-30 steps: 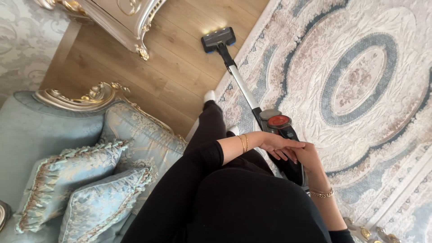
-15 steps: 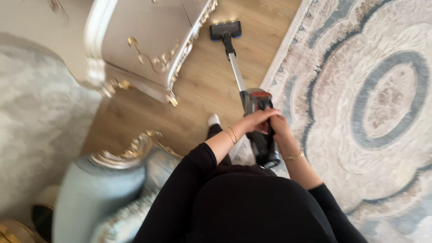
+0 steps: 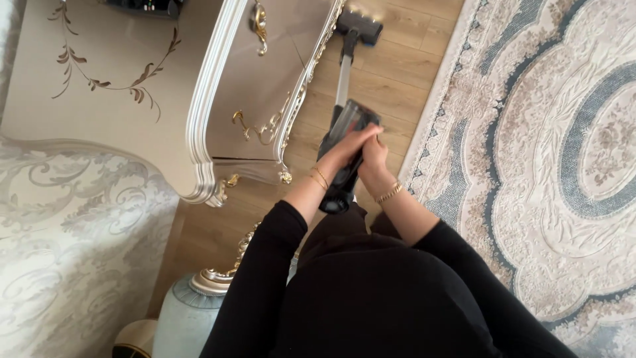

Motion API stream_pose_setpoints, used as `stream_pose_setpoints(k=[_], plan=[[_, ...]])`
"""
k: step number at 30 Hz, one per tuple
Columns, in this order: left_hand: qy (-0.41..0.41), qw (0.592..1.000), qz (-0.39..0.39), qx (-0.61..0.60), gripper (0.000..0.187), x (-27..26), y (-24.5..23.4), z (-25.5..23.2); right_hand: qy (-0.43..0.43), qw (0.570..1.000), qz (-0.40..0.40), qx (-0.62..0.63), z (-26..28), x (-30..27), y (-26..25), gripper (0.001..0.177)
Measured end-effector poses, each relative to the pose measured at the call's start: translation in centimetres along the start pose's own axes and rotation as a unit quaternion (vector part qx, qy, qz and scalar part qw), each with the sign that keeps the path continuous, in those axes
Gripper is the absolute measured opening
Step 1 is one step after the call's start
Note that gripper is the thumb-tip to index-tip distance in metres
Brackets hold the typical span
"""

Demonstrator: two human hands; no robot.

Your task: Vacuum the rug and wooden floor in a bedroom using a handheld vacuum cleaner.

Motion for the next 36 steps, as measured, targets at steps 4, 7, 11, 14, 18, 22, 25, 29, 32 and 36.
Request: stream_pose_setpoints(k=[4, 7, 11, 14, 18, 22, 25, 29, 32, 36], plan=[[0.012, 0.989, -0.048, -0.143, 0.041, 0.9, -1.2, -1.6, -0.001, 0.999, 0.032, -0.041, 2.2, -0.1, 2.8, 0.050], [0.004, 0.976, -0.021, -0.215, 0.043, 2.5, -1.1, -0.7, -0.042, 0.996, 0.022, -0.071, 2.2, 1.6, 1.8, 0.044], [0.037, 0.978, -0.025, -0.204, 0.038, 4.1, 1.1, -1.7, -0.012, 0.997, 0.075, -0.016, 6.6, 0.1, 1.2, 0.036], [0.063, 0.979, -0.039, -0.189, 0.036, 4.6, 2.9, -3.0, -0.009, 0.993, 0.119, -0.008, 9.9, -2.0, -0.3, 0.033], [-0.021, 0.994, 0.023, -0.103, 0.047, 5.2, 3.6, -4.6, 0.010, 0.996, 0.091, -0.021, 14.0, -3.9, 0.9, 0.032], [0.038, 0.989, 0.043, -0.134, 0.041, 2.2, 2.0, -7.6, -0.006, 0.991, 0.111, 0.071, 11.2, -4.0, 1.7, 0.034], [0.019, 0.989, 0.099, -0.111, 0.052, 0.9, -0.5, -6.9, -0.043, 0.991, 0.127, 0.017, 9.6, -6.1, 4.4, 0.033], [0.035, 0.991, 0.057, -0.116, 0.037, -2.4, -3.8, -3.0, -0.010, 0.991, 0.132, 0.034, 4.9, -10.3, 5.9, 0.028], [0.024, 0.987, 0.048, -0.149, 0.032, -5.0, -5.8, -1.3, -0.003, 0.991, 0.133, 0.025, 0.9, -10.8, 6.2, 0.027], [-0.019, 0.973, 0.017, -0.227, 0.030, -4.9, -8.9, 0.9, 0.042, 0.985, 0.167, 0.026, -1.3, -11.3, 7.8, 0.020]])
Point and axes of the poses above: each hand's wrist, its own x-axis towards the middle knuckle, its own y-axis out of the palm, z = x × y, the point moved 3 cm from there along x, towards the middle knuckle, and after that the axes turned 1 degree about -z, right-handed, at the moved point
